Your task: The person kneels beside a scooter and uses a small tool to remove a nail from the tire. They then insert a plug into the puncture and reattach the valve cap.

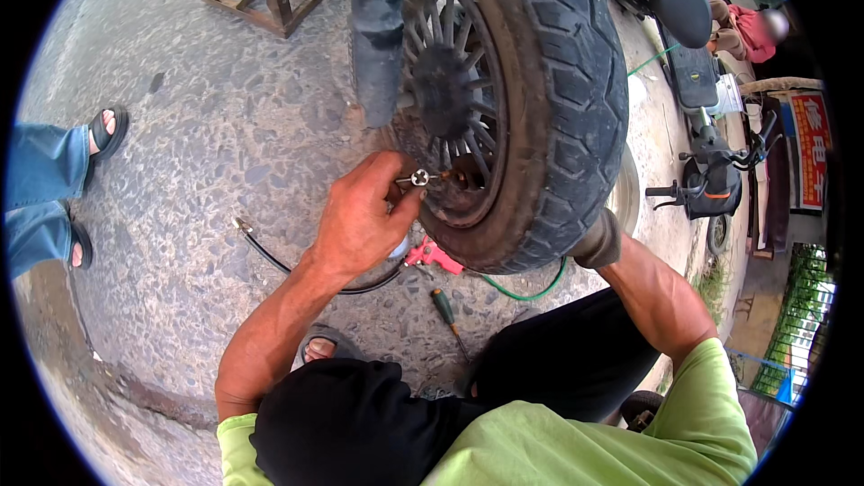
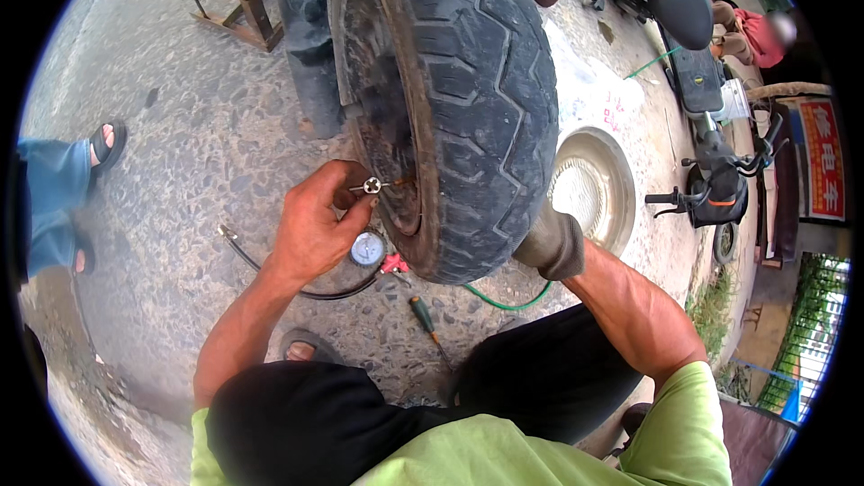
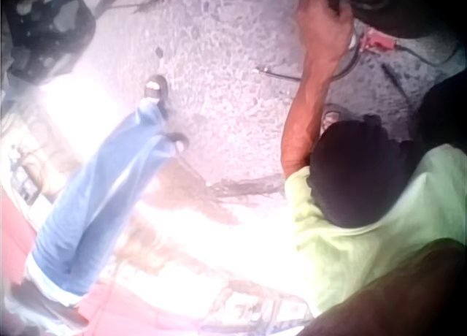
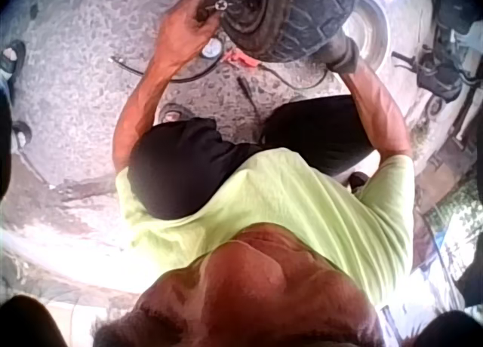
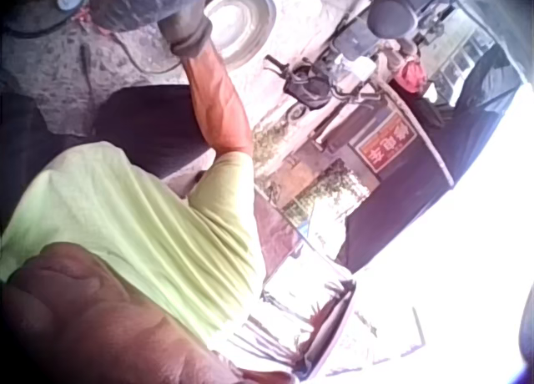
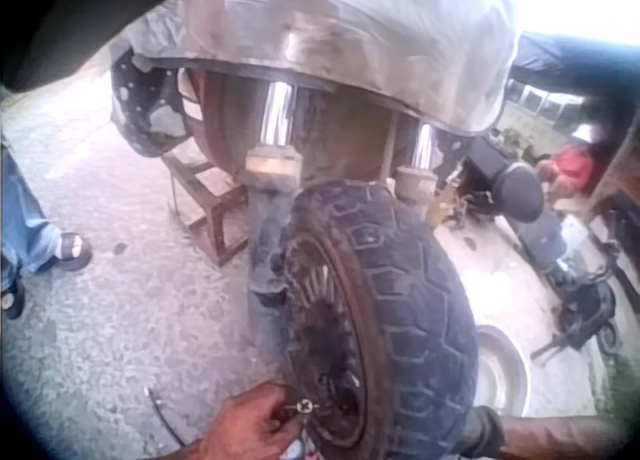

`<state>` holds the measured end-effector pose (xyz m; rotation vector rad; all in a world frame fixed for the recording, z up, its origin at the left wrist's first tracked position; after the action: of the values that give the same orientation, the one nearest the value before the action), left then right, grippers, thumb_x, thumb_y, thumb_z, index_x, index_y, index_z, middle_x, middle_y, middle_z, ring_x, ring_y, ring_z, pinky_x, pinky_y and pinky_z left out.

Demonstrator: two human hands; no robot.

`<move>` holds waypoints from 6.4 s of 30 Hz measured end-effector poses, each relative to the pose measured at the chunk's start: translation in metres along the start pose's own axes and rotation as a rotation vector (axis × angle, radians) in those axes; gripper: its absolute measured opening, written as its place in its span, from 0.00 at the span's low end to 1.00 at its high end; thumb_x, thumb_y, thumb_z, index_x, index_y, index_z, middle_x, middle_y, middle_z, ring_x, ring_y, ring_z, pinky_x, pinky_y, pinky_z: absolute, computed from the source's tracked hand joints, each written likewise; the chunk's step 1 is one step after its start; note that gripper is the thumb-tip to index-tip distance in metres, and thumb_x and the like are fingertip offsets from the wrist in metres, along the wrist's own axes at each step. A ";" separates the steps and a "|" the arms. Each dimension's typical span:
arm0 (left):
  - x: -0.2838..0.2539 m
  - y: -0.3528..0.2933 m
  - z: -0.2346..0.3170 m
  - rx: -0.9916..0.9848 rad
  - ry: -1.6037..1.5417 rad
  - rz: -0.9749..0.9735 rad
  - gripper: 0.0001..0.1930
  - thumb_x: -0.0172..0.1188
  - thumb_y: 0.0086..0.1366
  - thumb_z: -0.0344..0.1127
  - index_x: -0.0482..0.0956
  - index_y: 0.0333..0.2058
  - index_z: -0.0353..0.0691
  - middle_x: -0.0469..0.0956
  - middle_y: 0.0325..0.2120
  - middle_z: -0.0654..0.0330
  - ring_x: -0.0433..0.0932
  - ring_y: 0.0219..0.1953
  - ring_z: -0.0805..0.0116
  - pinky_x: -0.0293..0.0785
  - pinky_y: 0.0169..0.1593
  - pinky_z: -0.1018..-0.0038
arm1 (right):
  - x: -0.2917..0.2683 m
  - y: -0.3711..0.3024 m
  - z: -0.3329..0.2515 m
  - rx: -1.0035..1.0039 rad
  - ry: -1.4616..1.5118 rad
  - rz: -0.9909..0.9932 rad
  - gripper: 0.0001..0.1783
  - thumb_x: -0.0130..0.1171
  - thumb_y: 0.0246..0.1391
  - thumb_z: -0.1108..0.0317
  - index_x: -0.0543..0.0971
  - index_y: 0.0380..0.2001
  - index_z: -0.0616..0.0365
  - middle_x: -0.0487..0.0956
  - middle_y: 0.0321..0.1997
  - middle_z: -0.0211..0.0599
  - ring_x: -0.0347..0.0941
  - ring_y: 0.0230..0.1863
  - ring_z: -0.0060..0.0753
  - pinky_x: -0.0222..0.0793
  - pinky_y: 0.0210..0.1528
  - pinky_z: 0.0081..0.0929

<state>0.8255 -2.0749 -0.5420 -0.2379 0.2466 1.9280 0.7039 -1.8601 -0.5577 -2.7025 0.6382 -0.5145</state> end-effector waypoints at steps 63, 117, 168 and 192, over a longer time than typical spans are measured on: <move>0.033 -0.011 -0.021 -0.168 -0.463 -0.013 0.09 0.56 0.69 0.24 0.74 0.46 0.27 0.82 0.31 0.54 0.81 0.32 0.71 0.78 0.36 0.77 | 0.027 0.024 -0.023 -0.237 0.034 -0.001 0.26 0.62 0.59 0.69 0.71 0.60 0.60 0.76 0.58 0.43 0.75 0.54 0.29 0.75 0.56 0.29; 0.041 -0.018 -0.037 -0.342 -0.683 0.098 0.09 0.59 0.68 0.32 0.75 0.39 0.31 0.79 0.24 0.57 0.76 0.22 0.73 0.72 0.26 0.76 | 0.027 0.025 -0.028 -0.259 -0.252 -0.034 0.23 0.63 0.59 0.67 0.74 0.57 0.61 0.78 0.56 0.40 0.74 0.54 0.27 0.74 0.55 0.29; 0.042 -0.008 -0.035 -0.454 -0.794 0.007 0.07 0.59 0.68 0.29 0.74 0.42 0.34 0.76 0.21 0.62 0.74 0.21 0.77 0.68 0.23 0.79 | 0.020 0.022 -0.030 -0.315 -0.452 0.042 0.25 0.64 0.58 0.64 0.74 0.56 0.62 0.78 0.55 0.40 0.74 0.53 0.27 0.72 0.55 0.30; 0.041 -0.021 -0.025 -0.321 -0.762 0.062 0.10 0.57 0.68 0.28 0.73 0.46 0.32 0.79 0.28 0.59 0.77 0.26 0.75 0.75 0.29 0.79 | 0.017 0.028 -0.020 -0.245 0.011 0.056 0.29 0.64 0.57 0.70 0.68 0.61 0.60 0.75 0.59 0.39 0.73 0.56 0.27 0.72 0.57 0.28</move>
<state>0.8316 -2.0377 -0.5786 0.3048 -0.5661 1.9716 0.6997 -1.8965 -0.5464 -2.9003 0.8267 -0.4643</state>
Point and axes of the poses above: each hand's wrist, its own y-axis towards the middle knuckle, its own x-axis out of the palm, z = x × y, the point moved 9 cm from there along y, towards the middle knuckle
